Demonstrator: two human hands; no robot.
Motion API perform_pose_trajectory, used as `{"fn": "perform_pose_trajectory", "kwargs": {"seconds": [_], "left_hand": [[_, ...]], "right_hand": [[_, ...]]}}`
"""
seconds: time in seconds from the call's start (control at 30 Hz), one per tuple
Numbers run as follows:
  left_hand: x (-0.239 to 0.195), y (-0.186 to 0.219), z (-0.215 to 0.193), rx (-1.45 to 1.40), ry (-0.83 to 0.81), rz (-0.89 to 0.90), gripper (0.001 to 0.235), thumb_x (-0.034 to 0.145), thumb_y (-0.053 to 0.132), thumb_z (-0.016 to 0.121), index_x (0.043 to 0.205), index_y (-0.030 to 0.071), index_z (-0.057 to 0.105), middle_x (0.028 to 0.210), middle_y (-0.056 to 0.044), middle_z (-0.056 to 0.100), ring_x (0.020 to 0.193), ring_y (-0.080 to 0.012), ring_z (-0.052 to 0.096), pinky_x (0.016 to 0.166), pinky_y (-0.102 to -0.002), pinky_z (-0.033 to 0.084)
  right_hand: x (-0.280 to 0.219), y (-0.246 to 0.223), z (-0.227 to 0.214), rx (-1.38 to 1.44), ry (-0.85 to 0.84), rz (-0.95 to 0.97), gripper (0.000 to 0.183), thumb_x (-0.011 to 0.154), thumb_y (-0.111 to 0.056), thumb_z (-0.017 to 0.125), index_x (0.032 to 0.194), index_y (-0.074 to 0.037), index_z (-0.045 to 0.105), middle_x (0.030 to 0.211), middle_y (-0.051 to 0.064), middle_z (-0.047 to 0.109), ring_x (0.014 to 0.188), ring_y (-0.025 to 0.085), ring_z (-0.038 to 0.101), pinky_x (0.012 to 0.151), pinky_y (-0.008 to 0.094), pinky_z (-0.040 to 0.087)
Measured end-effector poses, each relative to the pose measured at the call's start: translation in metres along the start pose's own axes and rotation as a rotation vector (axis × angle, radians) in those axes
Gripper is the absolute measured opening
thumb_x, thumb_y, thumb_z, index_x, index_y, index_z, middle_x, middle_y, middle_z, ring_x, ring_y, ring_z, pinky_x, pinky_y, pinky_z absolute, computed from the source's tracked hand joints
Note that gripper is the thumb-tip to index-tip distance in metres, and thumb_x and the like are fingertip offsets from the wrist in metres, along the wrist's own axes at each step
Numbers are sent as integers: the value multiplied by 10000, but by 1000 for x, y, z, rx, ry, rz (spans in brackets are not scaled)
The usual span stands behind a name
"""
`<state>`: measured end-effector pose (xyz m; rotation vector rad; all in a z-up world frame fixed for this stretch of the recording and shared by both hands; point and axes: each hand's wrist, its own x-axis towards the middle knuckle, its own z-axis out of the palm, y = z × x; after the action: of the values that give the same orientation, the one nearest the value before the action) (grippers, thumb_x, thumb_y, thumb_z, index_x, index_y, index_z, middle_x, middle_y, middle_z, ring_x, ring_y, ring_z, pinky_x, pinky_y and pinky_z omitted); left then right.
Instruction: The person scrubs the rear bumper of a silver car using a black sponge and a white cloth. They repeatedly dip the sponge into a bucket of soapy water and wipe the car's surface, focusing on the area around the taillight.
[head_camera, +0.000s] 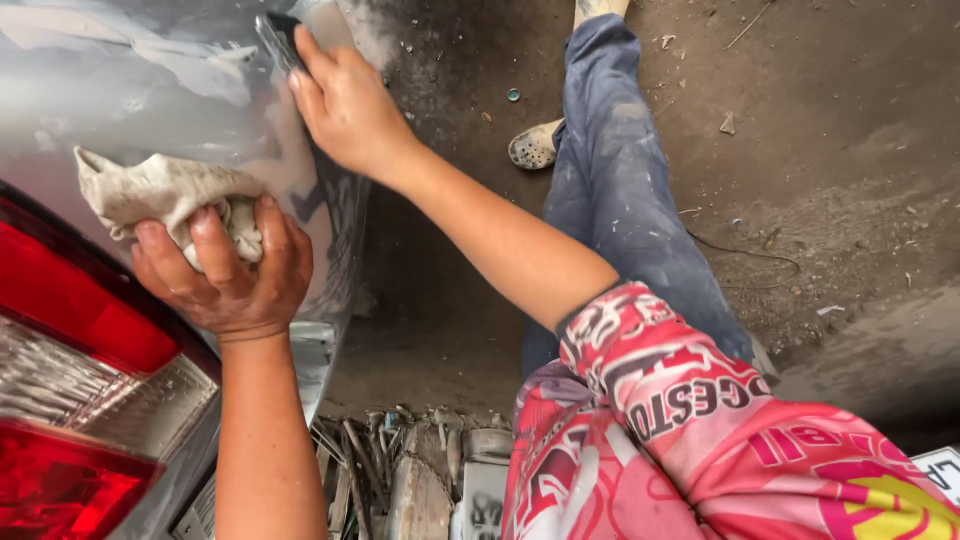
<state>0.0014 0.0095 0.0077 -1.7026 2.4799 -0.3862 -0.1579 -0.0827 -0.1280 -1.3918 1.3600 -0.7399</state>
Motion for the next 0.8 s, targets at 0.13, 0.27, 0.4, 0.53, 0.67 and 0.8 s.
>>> {"fn": "perform_pose_trajectory", "kwargs": {"seconds": [0.13,0.27,0.4,0.53,0.67,0.8], "left_hand": [[14,1,5,6,48,-16,356,919,210,643,1260,168,737,1572,-165,384,1473,-523,361,1115,-704,430],[5,0,1,-2,23,1,312,931,203,628,1224,146,718,1580,-170,376,1475,-525,353,1129,-701,415],[8,2,2,4,38,-7,321,929,197,620,1231,144,716,1588,-170,370,1484,-523,343,1137,-699,414],[8,1,1,-4,16,-5,354,923,202,637,1261,168,736,1585,-163,367,1481,-516,340,1117,-697,413],[7,0,4,-4,14,6,332,925,191,624,1242,151,713,1602,-168,340,1486,-518,326,1136,-697,408],[9,0,2,14,14,-4,308,925,191,625,1220,152,703,1599,-164,345,1489,-519,334,1140,-696,406]], "right_hand": [[-2,-16,-21,-27,-108,84,538,1054,-255,608,1508,9,490,1159,246,628,1076,412,623,997,461,514],[-23,-15,-18,-33,-32,-92,541,1074,-253,576,1514,19,418,1282,279,564,1144,428,575,1022,471,497],[8,1,-12,-80,-181,181,526,1083,-283,607,1520,-14,491,1097,226,643,1072,404,628,989,476,514],[-25,-30,-28,-30,-222,183,577,1044,-293,580,1514,12,445,1190,292,580,1064,420,603,963,472,501],[3,-1,-9,-39,-173,170,560,1052,-283,581,1513,11,456,1251,279,595,1115,418,609,1009,465,504],[1,-10,-20,-81,-172,182,553,1073,-284,591,1535,-11,459,1250,257,611,1141,428,607,1041,466,504]]}}
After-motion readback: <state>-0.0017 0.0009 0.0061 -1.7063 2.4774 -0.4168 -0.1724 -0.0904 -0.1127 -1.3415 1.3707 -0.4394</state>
